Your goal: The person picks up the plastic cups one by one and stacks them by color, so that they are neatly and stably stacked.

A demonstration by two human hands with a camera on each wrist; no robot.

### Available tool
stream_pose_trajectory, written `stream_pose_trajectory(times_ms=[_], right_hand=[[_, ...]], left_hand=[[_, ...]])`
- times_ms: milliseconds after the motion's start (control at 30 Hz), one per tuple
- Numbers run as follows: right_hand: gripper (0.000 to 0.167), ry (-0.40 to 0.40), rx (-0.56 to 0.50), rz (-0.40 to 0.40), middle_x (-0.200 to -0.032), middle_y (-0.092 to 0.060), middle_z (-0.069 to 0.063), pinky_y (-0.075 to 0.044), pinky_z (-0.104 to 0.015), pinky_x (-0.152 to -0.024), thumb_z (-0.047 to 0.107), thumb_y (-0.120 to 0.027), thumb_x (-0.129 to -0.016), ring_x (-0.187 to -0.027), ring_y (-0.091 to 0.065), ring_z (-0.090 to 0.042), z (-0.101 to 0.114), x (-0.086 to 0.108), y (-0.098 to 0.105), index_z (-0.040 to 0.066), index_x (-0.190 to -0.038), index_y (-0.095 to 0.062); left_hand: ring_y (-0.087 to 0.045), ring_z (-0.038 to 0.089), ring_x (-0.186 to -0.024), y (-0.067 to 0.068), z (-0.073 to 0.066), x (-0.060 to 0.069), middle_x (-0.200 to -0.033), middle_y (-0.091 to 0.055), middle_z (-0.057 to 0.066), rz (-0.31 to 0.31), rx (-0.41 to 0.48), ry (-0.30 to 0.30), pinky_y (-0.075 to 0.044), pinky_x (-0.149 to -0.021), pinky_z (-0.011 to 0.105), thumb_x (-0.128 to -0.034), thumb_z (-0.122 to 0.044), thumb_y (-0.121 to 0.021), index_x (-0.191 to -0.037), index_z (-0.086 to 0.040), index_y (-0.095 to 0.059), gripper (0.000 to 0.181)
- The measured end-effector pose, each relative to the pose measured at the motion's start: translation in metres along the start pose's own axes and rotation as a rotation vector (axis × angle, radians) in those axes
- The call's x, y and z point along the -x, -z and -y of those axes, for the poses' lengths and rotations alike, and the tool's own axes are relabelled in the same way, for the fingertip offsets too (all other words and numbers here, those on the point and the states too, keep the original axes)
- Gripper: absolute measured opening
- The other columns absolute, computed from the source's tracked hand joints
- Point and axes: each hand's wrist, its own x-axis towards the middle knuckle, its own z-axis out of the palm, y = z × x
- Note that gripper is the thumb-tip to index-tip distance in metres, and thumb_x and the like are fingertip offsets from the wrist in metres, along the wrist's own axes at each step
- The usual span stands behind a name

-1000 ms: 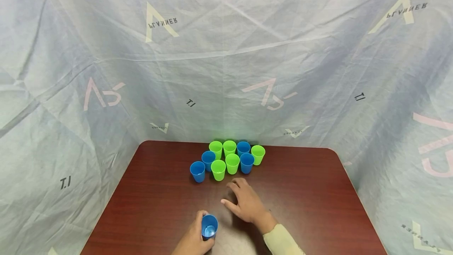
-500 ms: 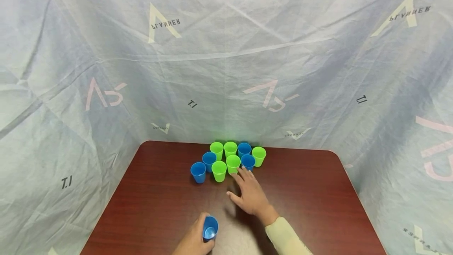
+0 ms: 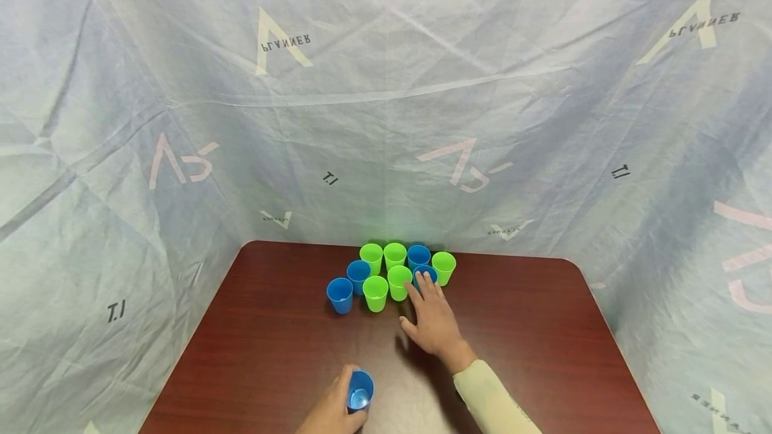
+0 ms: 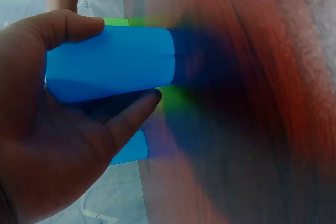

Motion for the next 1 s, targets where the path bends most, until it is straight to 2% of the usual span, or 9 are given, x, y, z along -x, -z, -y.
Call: stream_pose_trajectory(times_ms=[133,267,533,800,1000], right_hand=[[0.078,-0.036,0.016,0.031,-0.171,-0.033,-0.024,-0.03,-0.064,-0.126,0.036,-0.075,-0.096,-0.161,-0.027,-0.045,-0.003,-0.004,-0.001,0.005,-0.16,-0.044],[0.078,-0.038,0.022,0.022,-0.171,-0.032,-0.025,-0.029,-0.064,-0.126,0.033,-0.077,-0.095,-0.161,-0.027,-0.046,-0.004,-0.008,-0.002,0.004,-0.16,-0.043],[0.081,-0.051,0.049,0.024,-0.172,-0.029,-0.025,-0.028,-0.064,-0.127,0.027,-0.076,-0.095,-0.161,-0.026,-0.046,-0.008,-0.017,-0.004,0.004,-0.162,-0.038],[0.086,-0.04,0.083,0.022,-0.172,-0.028,-0.026,-0.027,-0.066,-0.126,0.022,-0.077,-0.093,-0.159,-0.027,-0.048,-0.016,-0.023,-0.01,-0.003,-0.163,-0.032],[0.089,-0.072,0.1,0.064,-0.173,-0.027,-0.025,-0.025,-0.066,-0.127,0.023,-0.077,-0.093,-0.161,-0.025,-0.046,-0.019,-0.03,-0.009,-0.004,-0.163,-0.029]], left_hand=[[-0.065,0.041,-0.121,-0.001,0.002,0.001,-0.141,-0.059,0.022,-0.022,-0.031,-0.044,-0.052,-0.097,0.069,-0.0842,-0.016,-0.082,-0.145,-0.003,-0.043,0.074],[-0.066,0.038,-0.119,0.0,0.003,0.001,-0.138,-0.06,0.019,-0.049,-0.063,-0.082,-0.054,-0.095,0.065,-0.0833,-0.018,-0.081,-0.145,-0.003,-0.044,0.074],[-0.065,0.039,-0.121,-0.001,0.005,-0.001,-0.14,-0.059,0.02,-0.024,-0.041,-0.056,-0.052,-0.097,0.069,-0.0833,-0.018,-0.081,-0.145,-0.005,-0.044,0.073],[-0.065,0.042,-0.12,-0.001,0.005,0.0,-0.14,-0.058,0.021,0.0,-0.023,-0.044,-0.051,-0.096,0.073,-0.0826,-0.015,-0.08,-0.144,-0.004,-0.043,0.072],[-0.064,0.041,-0.122,0.001,0.003,0.0,-0.141,-0.058,0.021,0.004,-0.018,-0.043,-0.051,-0.097,0.072,-0.0827,-0.017,-0.079,-0.145,-0.004,-0.043,0.073]])
